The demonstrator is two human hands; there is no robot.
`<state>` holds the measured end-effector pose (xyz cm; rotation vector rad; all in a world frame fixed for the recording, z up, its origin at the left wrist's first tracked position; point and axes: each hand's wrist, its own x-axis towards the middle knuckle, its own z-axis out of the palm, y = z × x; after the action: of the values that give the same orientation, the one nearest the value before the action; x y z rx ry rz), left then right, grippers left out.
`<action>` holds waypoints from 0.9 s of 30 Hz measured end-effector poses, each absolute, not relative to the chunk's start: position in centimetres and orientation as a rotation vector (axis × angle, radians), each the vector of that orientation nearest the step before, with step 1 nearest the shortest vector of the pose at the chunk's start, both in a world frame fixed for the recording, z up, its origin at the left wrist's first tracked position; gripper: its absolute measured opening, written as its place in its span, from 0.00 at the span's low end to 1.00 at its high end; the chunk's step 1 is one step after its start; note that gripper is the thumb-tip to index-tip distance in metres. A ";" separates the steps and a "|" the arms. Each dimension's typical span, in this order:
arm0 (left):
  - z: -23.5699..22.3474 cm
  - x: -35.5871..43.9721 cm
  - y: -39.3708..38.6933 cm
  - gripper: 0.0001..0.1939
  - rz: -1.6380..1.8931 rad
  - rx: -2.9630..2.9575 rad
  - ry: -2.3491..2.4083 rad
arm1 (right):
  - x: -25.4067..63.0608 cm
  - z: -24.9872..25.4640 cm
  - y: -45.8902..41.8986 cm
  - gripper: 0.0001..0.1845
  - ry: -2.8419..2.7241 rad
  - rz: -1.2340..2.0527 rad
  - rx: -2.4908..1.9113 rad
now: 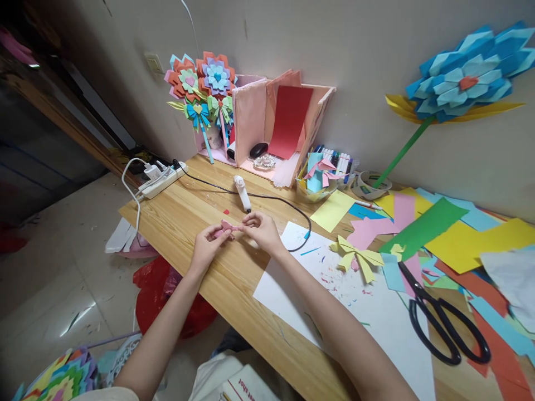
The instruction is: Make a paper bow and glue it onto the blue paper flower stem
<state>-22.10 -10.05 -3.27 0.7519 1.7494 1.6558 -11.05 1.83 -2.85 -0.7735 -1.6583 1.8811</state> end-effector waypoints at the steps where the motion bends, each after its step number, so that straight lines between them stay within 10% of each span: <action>1: -3.0 -22.2 -10.2 0.15 1.627 0.759 1.723 | -11.0 -2.7 2.0 0.20 -1.666 1.906 -0.790; 27: -1.5 -22.9 -11.3 0.16 1.642 0.449 1.623 | -10.8 -1.8 0.2 0.15 -1.947 1.913 -0.655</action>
<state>-22.89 -11.33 -1.54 0.4494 1.6232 1.6422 -10.84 0.16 -1.85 -0.6554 -1.9474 1.9131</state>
